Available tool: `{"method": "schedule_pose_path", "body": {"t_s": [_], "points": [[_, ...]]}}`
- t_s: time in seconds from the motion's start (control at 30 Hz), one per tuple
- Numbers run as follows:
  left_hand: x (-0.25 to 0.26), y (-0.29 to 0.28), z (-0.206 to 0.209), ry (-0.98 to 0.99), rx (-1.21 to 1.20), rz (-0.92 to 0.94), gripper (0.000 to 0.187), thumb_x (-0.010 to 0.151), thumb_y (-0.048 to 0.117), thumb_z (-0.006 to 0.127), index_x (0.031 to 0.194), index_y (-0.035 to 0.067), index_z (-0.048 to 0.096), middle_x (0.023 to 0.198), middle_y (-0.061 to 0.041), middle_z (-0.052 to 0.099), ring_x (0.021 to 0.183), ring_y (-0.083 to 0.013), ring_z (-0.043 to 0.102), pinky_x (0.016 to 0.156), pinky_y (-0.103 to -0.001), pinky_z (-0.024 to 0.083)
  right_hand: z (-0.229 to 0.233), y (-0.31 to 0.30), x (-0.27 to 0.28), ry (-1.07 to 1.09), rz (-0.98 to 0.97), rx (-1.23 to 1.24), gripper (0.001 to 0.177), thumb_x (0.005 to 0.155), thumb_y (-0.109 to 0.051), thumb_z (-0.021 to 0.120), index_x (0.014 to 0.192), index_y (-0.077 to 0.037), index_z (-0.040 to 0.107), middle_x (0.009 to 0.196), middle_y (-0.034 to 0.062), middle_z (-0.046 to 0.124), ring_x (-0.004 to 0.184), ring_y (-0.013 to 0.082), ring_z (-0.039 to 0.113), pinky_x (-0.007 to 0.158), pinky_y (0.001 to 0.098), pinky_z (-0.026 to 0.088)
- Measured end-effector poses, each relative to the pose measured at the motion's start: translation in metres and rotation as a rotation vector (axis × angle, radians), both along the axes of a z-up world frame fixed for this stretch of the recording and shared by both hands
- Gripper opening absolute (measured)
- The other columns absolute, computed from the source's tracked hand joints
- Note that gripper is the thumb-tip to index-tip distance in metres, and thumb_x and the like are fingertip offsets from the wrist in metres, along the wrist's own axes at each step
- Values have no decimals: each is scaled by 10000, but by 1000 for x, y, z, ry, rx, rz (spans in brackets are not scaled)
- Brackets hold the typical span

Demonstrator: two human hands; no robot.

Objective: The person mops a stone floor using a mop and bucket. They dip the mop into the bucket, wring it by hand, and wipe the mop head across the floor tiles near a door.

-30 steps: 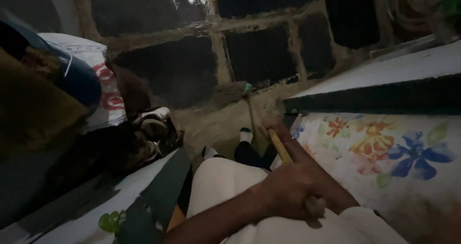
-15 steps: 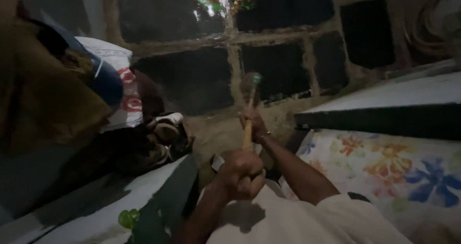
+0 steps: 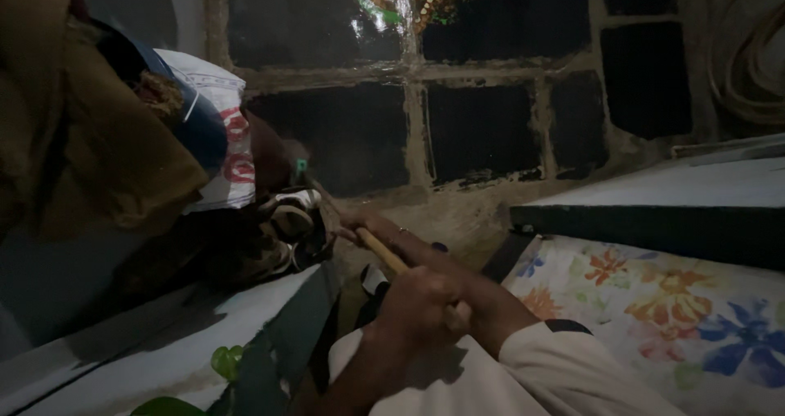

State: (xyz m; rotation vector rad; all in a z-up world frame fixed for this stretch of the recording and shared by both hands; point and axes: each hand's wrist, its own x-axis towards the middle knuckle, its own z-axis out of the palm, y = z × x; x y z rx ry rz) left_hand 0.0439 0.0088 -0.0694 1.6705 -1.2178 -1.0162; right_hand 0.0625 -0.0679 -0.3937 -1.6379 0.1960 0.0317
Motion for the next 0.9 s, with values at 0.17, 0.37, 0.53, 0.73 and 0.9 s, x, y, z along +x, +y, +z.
{"method": "schedule_pose_path", "body": {"t_s": [0.17,0.37,0.53,0.73,0.9], "points": [[-8,-11,-2,-36,-173,-54,225,784,192,684,632,55,591,592,-130,596,526,-308,586,580,-440,490,24,-42,-11,106,117,21,375,1012,-198,577,666,-102,466,648,35,464,580,128,435,642,335,494],[-35,-39,-1,116,-253,-294,178,688,196,742,632,74,625,600,-108,597,570,-309,582,699,-438,483,41,-103,-75,506,-188,378,364,1002,-176,630,684,-111,466,652,11,423,561,121,373,566,342,370],[-55,-62,3,164,-202,-473,164,719,179,704,635,73,612,618,-106,594,564,-310,550,695,-409,492,23,-144,-153,198,-363,-284,382,1024,-217,606,691,-97,463,665,24,430,591,139,404,594,341,386],[-60,-70,-13,250,-261,-552,179,729,147,704,669,39,574,689,-136,573,676,-331,575,668,-429,466,-22,-156,-251,66,-690,-423,417,1052,-273,563,698,-74,470,689,44,445,627,169,440,633,339,400],[-45,-68,-17,290,-94,-605,288,776,76,685,632,-1,447,610,-166,453,593,-318,473,636,-437,421,-30,-144,-280,6,-849,-415,460,1076,-319,528,703,-55,475,710,61,458,657,194,470,666,338,411]]}}
